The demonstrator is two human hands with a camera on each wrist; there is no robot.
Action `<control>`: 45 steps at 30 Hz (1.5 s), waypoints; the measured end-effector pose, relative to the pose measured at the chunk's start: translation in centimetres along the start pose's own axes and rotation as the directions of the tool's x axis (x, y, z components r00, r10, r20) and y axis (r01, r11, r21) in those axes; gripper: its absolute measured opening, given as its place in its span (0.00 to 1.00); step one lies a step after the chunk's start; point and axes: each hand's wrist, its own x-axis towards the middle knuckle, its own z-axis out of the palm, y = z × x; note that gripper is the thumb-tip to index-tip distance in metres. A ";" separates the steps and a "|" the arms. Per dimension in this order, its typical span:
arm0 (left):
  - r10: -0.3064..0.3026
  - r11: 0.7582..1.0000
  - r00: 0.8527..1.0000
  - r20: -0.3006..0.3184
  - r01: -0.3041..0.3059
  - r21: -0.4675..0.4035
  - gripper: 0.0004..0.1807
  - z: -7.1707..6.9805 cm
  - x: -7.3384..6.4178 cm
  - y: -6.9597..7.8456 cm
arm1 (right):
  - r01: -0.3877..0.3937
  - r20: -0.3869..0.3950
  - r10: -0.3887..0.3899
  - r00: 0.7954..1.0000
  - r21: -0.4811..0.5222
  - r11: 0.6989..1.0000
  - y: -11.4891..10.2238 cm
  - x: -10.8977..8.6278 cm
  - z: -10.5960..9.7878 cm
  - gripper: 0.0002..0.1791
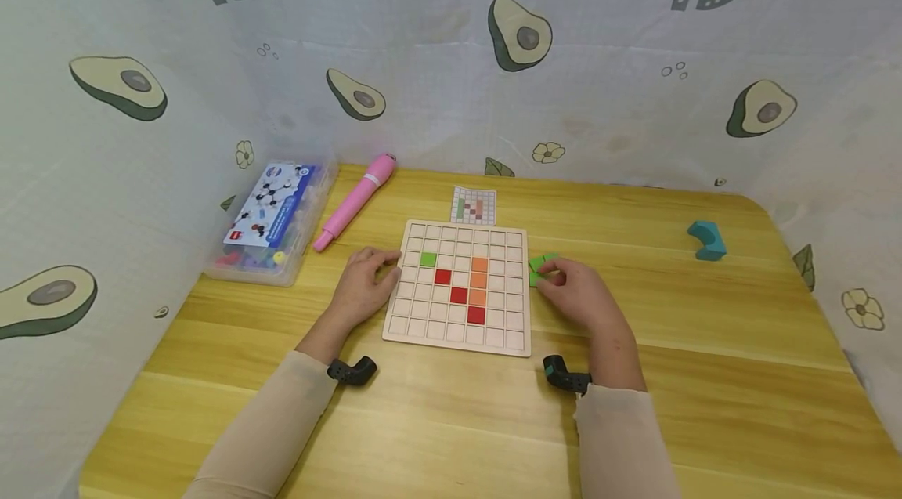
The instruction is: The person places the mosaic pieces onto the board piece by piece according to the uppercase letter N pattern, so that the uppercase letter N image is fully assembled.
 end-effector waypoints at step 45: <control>-0.023 1.000 1.000 0.011 0.023 0.005 0.19 0.0 -0.3 0.1 | -0.038 0.014 0.038 0.999 0.005 0.999 1.1 -0.3 -0.3 0.23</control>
